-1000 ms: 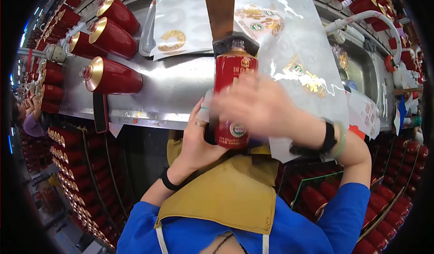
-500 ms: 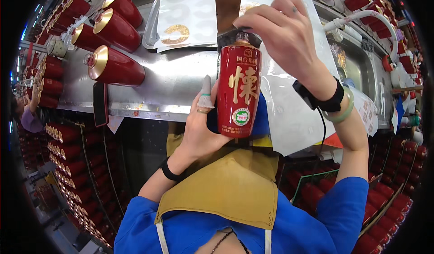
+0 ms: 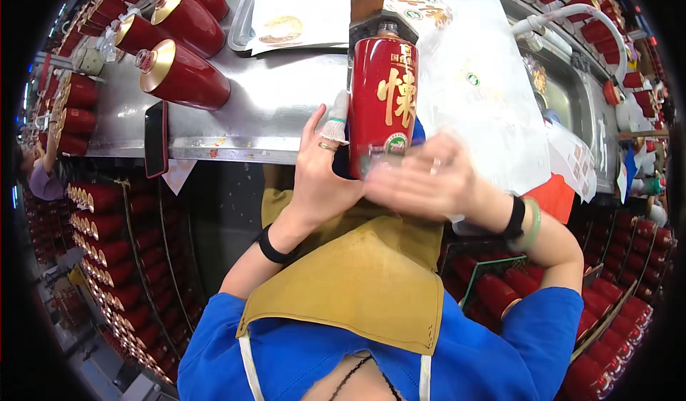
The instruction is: Applying decorative gold labels and cleaning red liquor bottles on a production line.
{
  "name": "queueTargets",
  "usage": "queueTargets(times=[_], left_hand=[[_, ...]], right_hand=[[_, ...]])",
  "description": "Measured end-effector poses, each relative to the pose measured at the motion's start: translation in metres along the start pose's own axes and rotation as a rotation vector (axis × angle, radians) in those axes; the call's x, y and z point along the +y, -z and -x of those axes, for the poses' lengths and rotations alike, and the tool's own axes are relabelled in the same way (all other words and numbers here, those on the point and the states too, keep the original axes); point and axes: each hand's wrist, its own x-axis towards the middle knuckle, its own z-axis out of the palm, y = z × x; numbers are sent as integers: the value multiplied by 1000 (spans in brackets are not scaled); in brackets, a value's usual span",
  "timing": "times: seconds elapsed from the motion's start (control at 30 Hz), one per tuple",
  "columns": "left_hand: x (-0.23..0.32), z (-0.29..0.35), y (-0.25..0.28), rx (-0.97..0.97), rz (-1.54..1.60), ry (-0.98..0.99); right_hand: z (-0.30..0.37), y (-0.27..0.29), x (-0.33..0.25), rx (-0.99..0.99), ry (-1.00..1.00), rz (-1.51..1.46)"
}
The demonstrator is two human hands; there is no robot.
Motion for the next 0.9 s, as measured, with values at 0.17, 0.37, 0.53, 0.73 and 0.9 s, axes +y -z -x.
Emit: queueTargets(times=[0.17, 0.37, 0.53, 0.73, 0.9], left_hand=[[8, 1, 0, 7, -19, -26], [6, -1, 1, 81, -107, -158], [1, 3, 1, 52, -166, -193], [-6, 11, 2, -5, -59, -112], [-10, 15, -2, -66, 186, 58]], right_hand=[[19, 7, -26, -2, -308, 217], [7, 6, -36, 0, -231, 50], [-5, 6, -42, -64, -36, -25], [2, 2, -21, 144, -260, 210], [29, -12, -56, 103, -217, -221]])
